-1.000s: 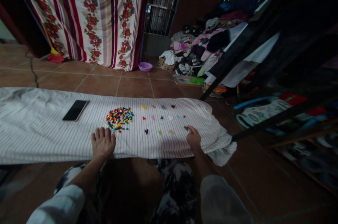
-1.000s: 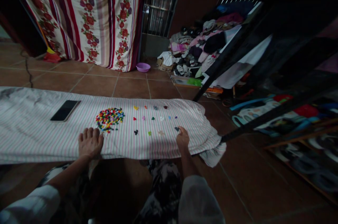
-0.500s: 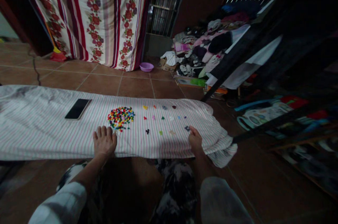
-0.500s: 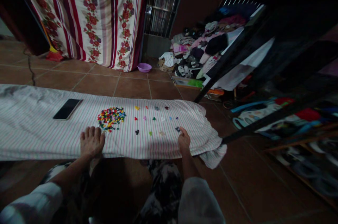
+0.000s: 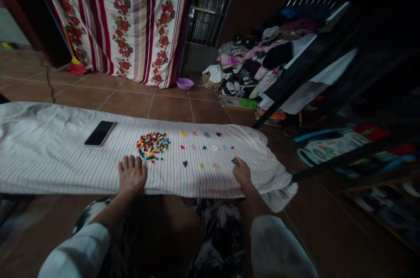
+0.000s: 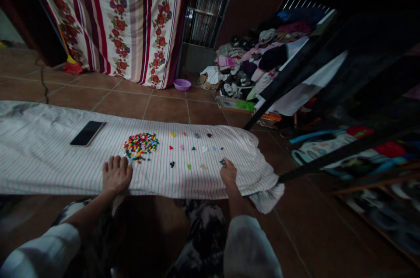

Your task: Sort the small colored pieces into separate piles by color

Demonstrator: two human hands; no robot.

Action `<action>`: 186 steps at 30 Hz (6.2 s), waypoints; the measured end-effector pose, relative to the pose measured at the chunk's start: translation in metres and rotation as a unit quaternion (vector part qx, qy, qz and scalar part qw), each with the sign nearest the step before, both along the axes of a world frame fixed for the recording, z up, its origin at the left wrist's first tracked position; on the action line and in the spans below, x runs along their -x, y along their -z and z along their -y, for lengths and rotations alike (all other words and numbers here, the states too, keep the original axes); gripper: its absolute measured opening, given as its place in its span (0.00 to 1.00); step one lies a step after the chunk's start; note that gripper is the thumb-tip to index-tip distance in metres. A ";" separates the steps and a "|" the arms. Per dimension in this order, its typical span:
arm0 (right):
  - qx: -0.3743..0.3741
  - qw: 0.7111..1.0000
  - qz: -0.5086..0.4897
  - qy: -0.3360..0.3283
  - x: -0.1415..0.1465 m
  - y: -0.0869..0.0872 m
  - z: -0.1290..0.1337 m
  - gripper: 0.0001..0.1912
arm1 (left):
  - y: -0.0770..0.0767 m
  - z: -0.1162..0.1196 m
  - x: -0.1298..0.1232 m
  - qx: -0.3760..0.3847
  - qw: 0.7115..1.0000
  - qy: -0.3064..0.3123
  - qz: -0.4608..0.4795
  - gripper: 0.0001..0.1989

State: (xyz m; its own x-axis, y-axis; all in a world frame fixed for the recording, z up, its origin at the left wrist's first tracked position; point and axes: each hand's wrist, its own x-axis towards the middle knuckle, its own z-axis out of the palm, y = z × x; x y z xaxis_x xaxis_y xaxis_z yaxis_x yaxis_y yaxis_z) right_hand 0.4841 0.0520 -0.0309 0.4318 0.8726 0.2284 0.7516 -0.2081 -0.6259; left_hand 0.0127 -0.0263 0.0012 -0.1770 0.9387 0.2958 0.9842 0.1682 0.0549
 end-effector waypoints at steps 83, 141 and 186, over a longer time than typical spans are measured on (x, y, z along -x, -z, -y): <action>0.121 0.908 0.118 -0.382 0.374 -0.056 0.033 0.10 | 0.013 0.011 0.033 0.110 0.987 0.099 0.067 0.35; -0.127 0.890 -0.438 0.008 0.069 -0.025 0.065 0.26 | -0.013 0.061 0.017 -0.011 0.990 0.135 -0.049 0.14; -0.064 0.990 -0.007 -0.125 0.091 -0.009 0.031 0.15 | -0.013 0.052 0.023 0.066 0.984 0.167 -0.001 0.18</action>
State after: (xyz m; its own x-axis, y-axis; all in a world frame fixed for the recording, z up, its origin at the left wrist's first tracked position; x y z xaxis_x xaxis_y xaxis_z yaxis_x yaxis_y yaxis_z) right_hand 0.3935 0.0213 -0.0222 0.2106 0.9171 0.3385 0.7602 0.0641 -0.6465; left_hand -0.0102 -0.0785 0.0138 0.1486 0.9745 0.1683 0.9859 -0.1593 0.0519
